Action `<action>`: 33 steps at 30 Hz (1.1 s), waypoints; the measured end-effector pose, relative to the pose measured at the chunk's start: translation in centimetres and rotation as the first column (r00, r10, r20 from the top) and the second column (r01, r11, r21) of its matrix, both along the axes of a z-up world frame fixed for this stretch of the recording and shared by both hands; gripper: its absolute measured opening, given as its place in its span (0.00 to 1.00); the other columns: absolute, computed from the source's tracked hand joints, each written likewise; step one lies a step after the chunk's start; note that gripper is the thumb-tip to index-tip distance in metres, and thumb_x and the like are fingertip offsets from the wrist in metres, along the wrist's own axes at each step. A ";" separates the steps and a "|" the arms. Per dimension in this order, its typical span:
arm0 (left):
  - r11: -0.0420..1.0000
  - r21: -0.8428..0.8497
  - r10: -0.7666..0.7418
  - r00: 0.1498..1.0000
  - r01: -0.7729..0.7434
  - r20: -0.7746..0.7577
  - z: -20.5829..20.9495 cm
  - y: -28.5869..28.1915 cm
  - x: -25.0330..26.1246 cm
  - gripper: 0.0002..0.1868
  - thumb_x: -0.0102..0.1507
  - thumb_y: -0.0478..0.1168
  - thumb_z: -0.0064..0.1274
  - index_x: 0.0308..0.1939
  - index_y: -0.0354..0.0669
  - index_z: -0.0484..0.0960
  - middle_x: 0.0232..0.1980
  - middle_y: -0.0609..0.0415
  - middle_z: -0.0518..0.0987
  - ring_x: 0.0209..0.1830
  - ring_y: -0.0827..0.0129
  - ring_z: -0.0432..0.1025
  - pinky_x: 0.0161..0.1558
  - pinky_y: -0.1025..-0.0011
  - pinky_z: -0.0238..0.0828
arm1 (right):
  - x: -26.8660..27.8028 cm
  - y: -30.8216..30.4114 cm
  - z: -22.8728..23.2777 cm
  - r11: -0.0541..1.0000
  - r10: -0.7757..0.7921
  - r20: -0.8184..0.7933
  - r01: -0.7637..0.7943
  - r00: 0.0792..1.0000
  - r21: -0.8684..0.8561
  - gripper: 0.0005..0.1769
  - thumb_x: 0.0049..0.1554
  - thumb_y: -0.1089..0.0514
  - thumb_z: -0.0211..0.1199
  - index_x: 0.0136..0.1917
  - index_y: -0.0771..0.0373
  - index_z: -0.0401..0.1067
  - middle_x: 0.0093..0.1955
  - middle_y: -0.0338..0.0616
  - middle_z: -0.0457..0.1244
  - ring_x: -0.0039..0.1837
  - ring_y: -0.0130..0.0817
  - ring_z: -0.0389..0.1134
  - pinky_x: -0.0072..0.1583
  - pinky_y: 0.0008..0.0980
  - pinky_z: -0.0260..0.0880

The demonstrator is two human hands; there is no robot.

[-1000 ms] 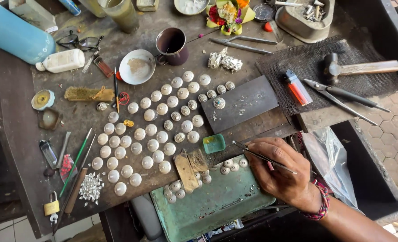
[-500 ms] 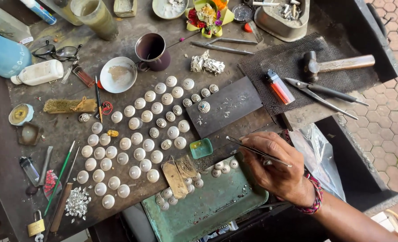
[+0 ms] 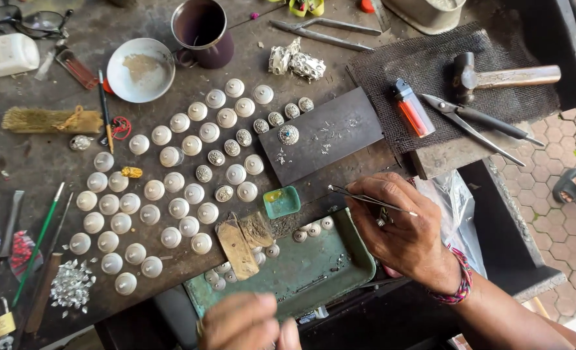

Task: The person is meticulously attaching small silver rings to decorative silver components using pliers and tweezers on a metalworking bench.

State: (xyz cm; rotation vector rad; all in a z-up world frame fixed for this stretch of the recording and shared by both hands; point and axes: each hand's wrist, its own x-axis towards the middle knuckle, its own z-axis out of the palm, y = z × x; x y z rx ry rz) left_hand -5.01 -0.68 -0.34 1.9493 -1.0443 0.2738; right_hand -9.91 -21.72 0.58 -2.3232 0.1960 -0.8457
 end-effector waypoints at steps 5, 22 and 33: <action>0.982 -0.046 0.187 0.979 -0.184 0.085 1.0 -3.5 1.1 0.04 0.54 0.37 0.49 0.28 0.43 0.71 0.34 0.54 0.75 0.31 0.68 0.69 0.34 0.77 0.70 | 0.2 -0.2 -0.3 1.000 -0.010 -0.033 0.010 0.999 0.010 0.05 0.50 0.68 0.57 0.42 0.68 0.65 0.39 0.45 0.62 0.39 0.34 0.64 0.43 0.25 0.65; 0.947 0.122 0.288 0.954 -0.297 0.089 -3.0 2.3 1.9 0.05 0.58 0.36 0.51 0.33 0.38 0.71 0.40 0.52 0.74 0.41 0.63 0.67 0.50 0.65 0.62 | -1.6 -2.9 2.1 0.979 -0.125 0.024 0.127 0.992 -0.161 0.02 0.55 0.71 0.47 0.43 0.74 0.59 0.36 0.52 0.54 0.37 0.42 0.54 0.41 0.36 0.56; 0.938 0.004 0.343 0.929 -0.347 0.140 -0.9 2.0 1.7 0.08 0.60 0.36 0.51 0.36 0.36 0.69 0.39 0.48 0.74 0.40 0.60 0.66 0.48 0.66 0.61 | -4.4 -8.1 -0.9 0.759 -0.526 -0.138 0.389 0.839 -0.522 0.08 0.52 0.58 0.67 0.47 0.58 0.74 0.38 0.44 0.59 0.34 0.40 0.61 0.32 0.38 0.59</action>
